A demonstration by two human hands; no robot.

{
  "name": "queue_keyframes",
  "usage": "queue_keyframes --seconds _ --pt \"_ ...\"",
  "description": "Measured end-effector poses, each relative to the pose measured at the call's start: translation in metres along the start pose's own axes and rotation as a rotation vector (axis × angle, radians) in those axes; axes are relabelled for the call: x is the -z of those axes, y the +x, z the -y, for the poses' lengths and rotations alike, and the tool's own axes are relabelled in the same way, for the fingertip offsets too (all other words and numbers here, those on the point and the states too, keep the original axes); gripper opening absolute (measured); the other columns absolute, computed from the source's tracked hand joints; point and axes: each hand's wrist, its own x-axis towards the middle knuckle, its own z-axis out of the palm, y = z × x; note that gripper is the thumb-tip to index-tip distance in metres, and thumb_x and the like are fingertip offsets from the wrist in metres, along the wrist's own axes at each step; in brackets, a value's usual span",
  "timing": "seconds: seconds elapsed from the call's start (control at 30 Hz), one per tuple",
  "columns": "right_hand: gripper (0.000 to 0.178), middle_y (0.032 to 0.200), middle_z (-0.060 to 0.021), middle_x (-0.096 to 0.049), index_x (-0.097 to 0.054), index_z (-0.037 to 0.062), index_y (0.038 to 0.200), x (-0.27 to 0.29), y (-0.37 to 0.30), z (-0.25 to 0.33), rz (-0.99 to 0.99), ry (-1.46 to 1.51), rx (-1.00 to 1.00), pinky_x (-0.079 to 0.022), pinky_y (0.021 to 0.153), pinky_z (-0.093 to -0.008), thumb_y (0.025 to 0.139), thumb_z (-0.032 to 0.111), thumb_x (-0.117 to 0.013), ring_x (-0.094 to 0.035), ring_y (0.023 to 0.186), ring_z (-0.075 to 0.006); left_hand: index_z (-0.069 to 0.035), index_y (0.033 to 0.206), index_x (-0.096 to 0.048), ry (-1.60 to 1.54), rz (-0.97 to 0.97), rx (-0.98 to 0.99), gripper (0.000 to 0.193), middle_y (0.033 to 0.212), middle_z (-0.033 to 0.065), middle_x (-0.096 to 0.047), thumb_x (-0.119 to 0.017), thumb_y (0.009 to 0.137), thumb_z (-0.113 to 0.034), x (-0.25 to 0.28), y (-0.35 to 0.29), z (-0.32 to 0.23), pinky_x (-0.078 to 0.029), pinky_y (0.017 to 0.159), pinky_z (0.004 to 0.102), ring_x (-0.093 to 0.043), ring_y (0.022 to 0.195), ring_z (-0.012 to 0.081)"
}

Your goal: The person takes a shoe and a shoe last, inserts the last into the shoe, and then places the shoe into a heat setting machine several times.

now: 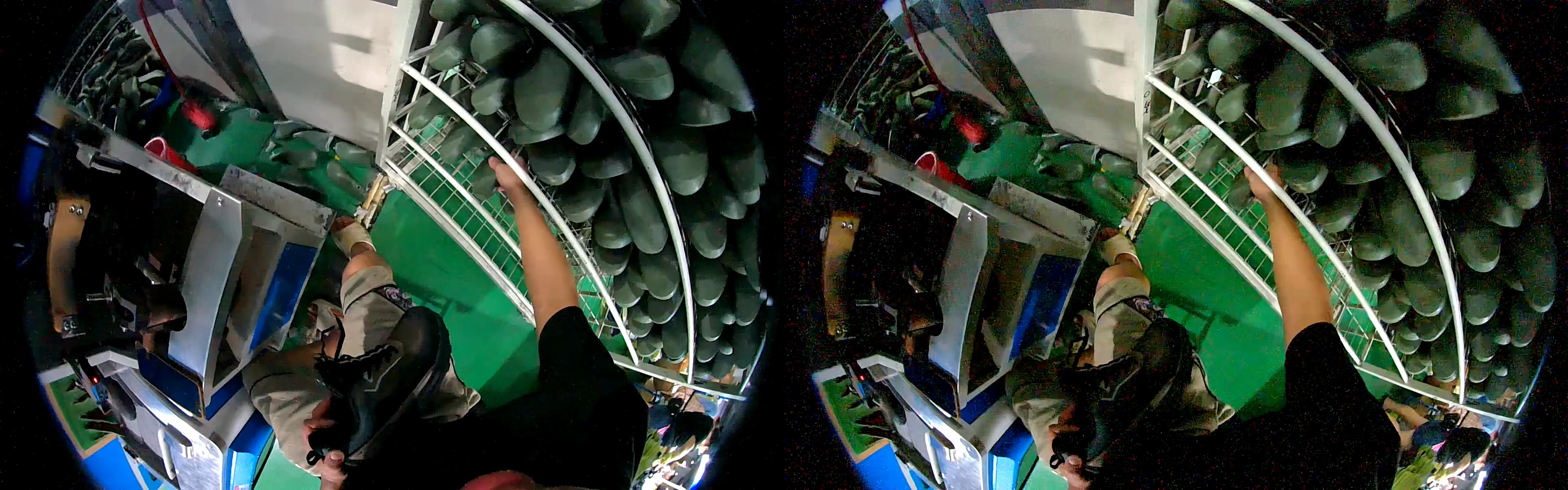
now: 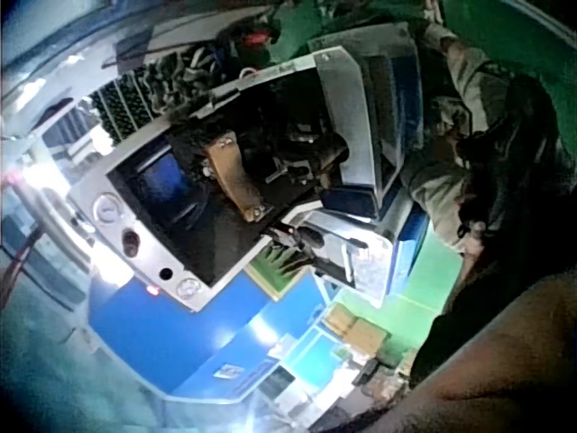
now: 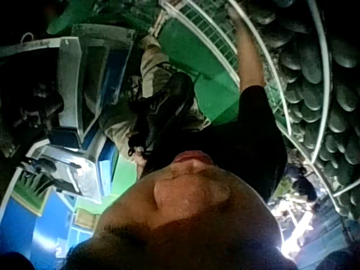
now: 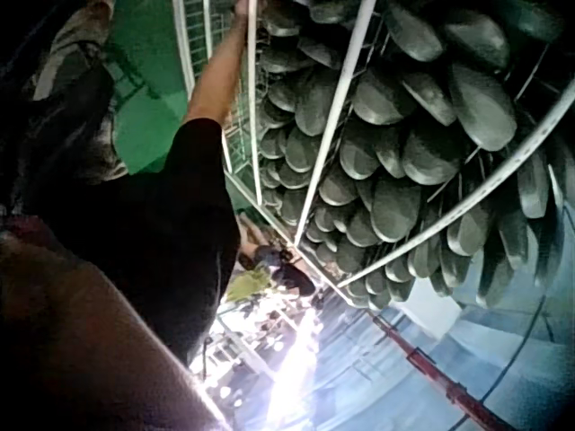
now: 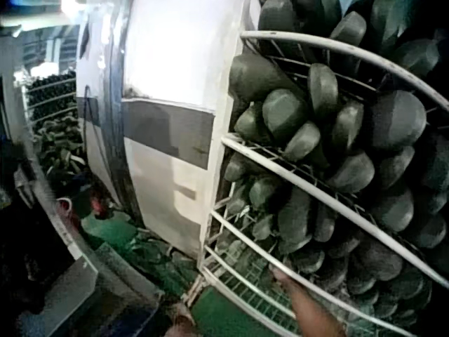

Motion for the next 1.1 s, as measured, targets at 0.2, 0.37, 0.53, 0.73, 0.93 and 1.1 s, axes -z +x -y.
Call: queue_keyframes --seconds 0.2,0.37,0.53,0.73,0.93,1.1 --pt "0.093 0.134 -0.0259 -0.054 -0.015 0.0092 0.156 0.019 -0.062 0.030 0.260 0.223 -0.123 -0.059 0.064 -0.0405 0.090 0.060 -0.058 -0.066 0.101 -0.0361 0.001 0.107 -0.049 0.126 0.032 -0.039 0.075 0.141 0.0319 -0.045 -0.076 0.075 -0.061 -0.001 0.004 -0.031 -0.034 0.112 0.0503 -0.046 0.131 0.0408" --pt "0.098 0.135 -0.0403 -0.047 -0.014 -0.0062 0.154 0.004 -0.166 0.016 0.316 -0.031 -0.085 -0.046 0.099 -0.0508 0.093 0.063 -0.047 -0.054 0.118 -0.0490 0.004 0.110 -0.050 0.072 0.076 -0.054 0.077 0.140 0.0302 -0.047 -0.076 0.075 -0.060 0.021 0.006 -0.030 -0.036 0.111 0.0489 -0.048 0.129 0.0389" --pt "0.069 0.139 -0.0313 -0.047 -0.046 0.0053 0.146 -0.003 -0.254 0.010 0.689 -0.750 0.504 -0.050 0.097 -0.0500 0.089 0.039 -0.064 -0.055 0.124 -0.0388 0.006 0.113 -0.051 -0.004 0.043 -0.065 0.080 0.139 0.0284 -0.049 -0.076 0.076 -0.060 0.053 0.006 -0.025 -0.038 0.110 0.0475 -0.049 0.127 0.0369" --pt "0.071 0.106 -0.0250 -0.068 -0.048 0.0020 0.143 0.015 -0.309 0.014 1.110 -0.320 0.638 -0.053 0.085 -0.0461 0.089 0.047 -0.061 -0.066 0.101 -0.0379 0.009 0.116 -0.052 -0.199 -0.148 -0.125 0.082 0.138 0.0263 -0.051 -0.076 0.076 -0.059 0.111 -0.002 -0.005 -0.040 0.109 0.0459 -0.052 0.125 0.0346" --pt "0.044 0.113 -0.0229 -0.068 -0.061 0.0024 0.127 0.048 -0.350 0.112 0.582 -0.126 0.939 -0.052 0.093 -0.0432 0.092 0.029 -0.062 -0.065 0.107 -0.0380 0.012 0.119 -0.054 -0.697 -0.582 -0.591 0.085 0.137 0.0242 -0.053 -0.076 0.077 -0.059 0.317 -0.082 0.050 -0.042 0.108 0.0442 -0.054 0.122 0.0323" --pt "0.028 0.112 -0.0183 -0.070 -0.068 0.0028 0.115 0.059 -0.399 0.211 0.413 0.207 1.134 -0.052 0.093 -0.0411 0.090 0.016 -0.068 -0.067 0.102 -0.0345 0.012 0.128 -0.050 -0.588 -0.676 -1.015 0.075 0.141 0.0244 -0.050 -0.067 0.085 -0.047 0.382 -0.217 -0.015 -0.043 0.108 0.0468 -0.055 0.123 0.0338"
